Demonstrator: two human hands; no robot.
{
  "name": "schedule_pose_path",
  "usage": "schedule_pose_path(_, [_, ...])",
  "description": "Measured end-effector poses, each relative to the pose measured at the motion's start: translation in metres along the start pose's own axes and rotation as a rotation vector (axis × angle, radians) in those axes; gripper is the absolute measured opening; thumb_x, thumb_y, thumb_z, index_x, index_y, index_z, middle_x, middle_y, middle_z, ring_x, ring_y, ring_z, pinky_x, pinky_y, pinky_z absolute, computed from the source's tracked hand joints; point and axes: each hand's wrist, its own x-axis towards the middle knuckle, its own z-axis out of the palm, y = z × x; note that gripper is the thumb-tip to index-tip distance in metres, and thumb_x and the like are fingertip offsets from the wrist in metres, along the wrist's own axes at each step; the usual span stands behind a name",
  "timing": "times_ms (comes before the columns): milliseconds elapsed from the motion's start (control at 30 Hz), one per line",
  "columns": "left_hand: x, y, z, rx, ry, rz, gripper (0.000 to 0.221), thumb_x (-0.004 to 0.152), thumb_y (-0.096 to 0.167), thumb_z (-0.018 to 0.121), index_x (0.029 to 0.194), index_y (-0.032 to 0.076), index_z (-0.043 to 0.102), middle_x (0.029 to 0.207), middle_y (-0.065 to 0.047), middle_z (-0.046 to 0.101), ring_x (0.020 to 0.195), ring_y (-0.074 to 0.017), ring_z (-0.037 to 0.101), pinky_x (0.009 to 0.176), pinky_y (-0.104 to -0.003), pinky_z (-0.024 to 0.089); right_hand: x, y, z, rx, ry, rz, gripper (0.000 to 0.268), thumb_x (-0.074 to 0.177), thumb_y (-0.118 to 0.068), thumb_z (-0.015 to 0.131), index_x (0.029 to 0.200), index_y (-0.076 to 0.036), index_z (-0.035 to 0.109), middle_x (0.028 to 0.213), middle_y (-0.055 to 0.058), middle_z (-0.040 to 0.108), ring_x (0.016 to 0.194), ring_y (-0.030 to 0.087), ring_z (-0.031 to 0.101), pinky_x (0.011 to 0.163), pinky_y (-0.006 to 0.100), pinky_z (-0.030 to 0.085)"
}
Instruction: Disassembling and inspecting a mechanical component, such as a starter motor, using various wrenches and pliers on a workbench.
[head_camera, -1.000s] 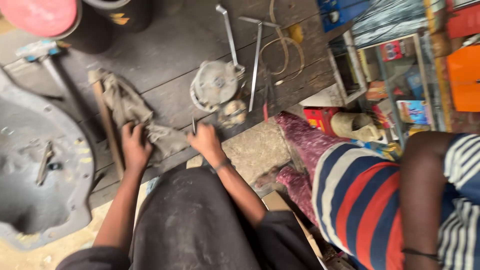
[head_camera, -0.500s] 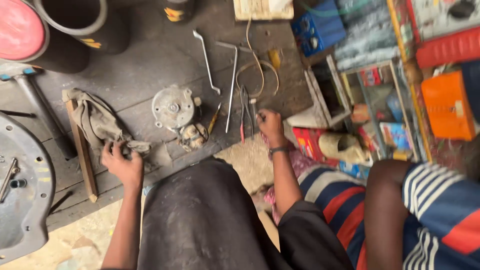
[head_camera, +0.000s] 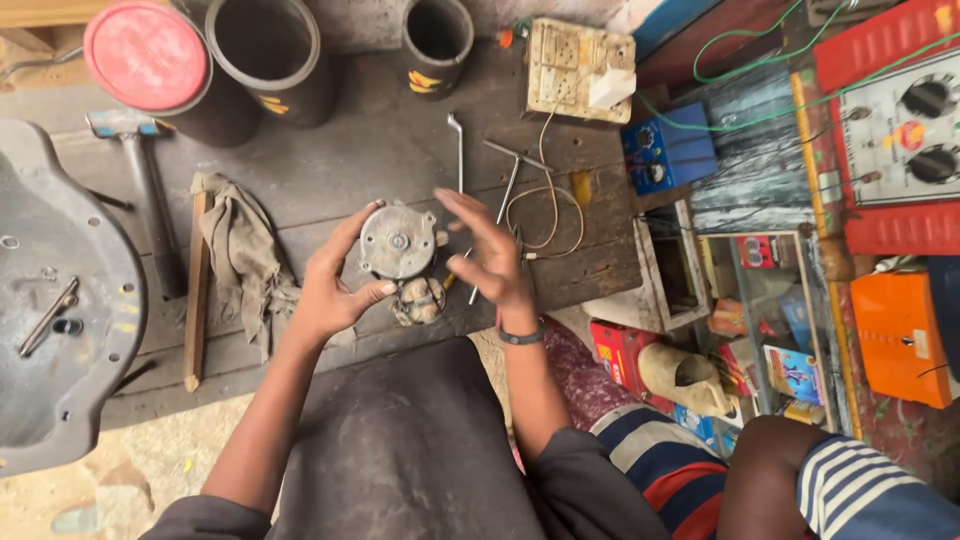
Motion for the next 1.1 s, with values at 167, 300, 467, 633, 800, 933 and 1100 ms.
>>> schedule_pose_path(167, [0.007,-0.007,0.0,-0.056,-0.037,-0.122,0.105,0.066,0.046,0.09,0.151,-0.001,0.051,0.152,-0.017,0.059,0.145,-0.0271,0.055,0.121,-0.041,0.041,0.015,0.046,0.015,-0.025,-0.29,-0.014,0.079,0.096,-0.062,0.066,0.147,-0.003,0.056,0.148,0.018,0.061,0.141,0.029,0.059,0.12,0.043,0.047])
schedule_pose_path(300, [0.0,-0.026,0.013,-0.257,0.02,-0.146,0.108,0.063,0.045,0.093,0.149,-0.004,0.05,0.156,-0.019,0.054,0.148,-0.0279,0.049,0.125,-0.041,0.037,0.001,0.073,0.041,0.289,-0.188,0.043,0.085,0.089,-0.066,0.07,0.144,-0.002,0.058,0.144,0.021,0.062,0.139,0.032,0.059,0.122,0.047,0.046])
schedule_pose_path(467, [-0.004,-0.042,0.028,-0.668,0.133,-0.154,0.107,0.067,0.044,0.097,0.147,-0.008,0.049,0.161,-0.022,0.043,0.151,-0.0301,0.041,0.127,-0.045,0.033,-0.006,0.075,0.049,0.421,-0.01,0.053,0.084,0.089,-0.065,0.069,0.146,-0.005,0.059,0.138,0.021,0.066,0.132,0.032,0.064,0.116,0.048,0.051])
schedule_pose_path(633, [-0.005,-0.038,0.037,-0.688,0.204,-0.15,0.103,0.069,0.046,0.095,0.146,-0.008,0.053,0.161,-0.023,0.047,0.151,-0.031,0.045,0.128,-0.045,0.035,-0.001,0.069,0.048,0.433,-0.013,0.045,0.073,0.093,-0.059,0.069,0.141,-0.005,0.062,0.138,0.022,0.065,0.133,0.032,0.062,0.117,0.049,0.05])
schedule_pose_path(800, [-0.007,-0.034,0.034,-0.661,0.206,-0.19,0.103,0.069,0.047,0.095,0.145,-0.009,0.054,0.161,-0.022,0.046,0.153,-0.0316,0.041,0.128,-0.045,0.03,-0.003,0.05,0.05,0.467,-0.013,0.095,0.063,0.095,-0.054,0.07,0.134,-0.004,0.063,0.137,0.023,0.065,0.132,0.034,0.063,0.115,0.05,0.051])
schedule_pose_path(933, [0.004,-0.016,0.031,-0.558,0.149,-0.099,0.103,0.07,0.054,0.091,0.145,-0.007,0.057,0.16,-0.02,0.051,0.156,-0.0309,0.042,0.133,-0.046,0.027,0.001,0.034,0.046,0.43,0.03,0.041,0.065,0.096,-0.053,0.068,0.134,0.0,0.063,0.137,0.025,0.064,0.133,0.035,0.061,0.119,0.051,0.048])
schedule_pose_path(1100, [0.016,0.001,0.028,-0.433,0.145,-0.036,0.107,0.069,0.06,0.086,0.148,-0.005,0.056,0.158,-0.018,0.055,0.154,-0.0283,0.048,0.137,-0.046,0.026,0.014,0.023,0.052,0.507,0.091,-0.063,0.067,0.097,-0.055,0.066,0.133,0.002,0.063,0.137,0.025,0.065,0.134,0.035,0.061,0.12,0.052,0.046])
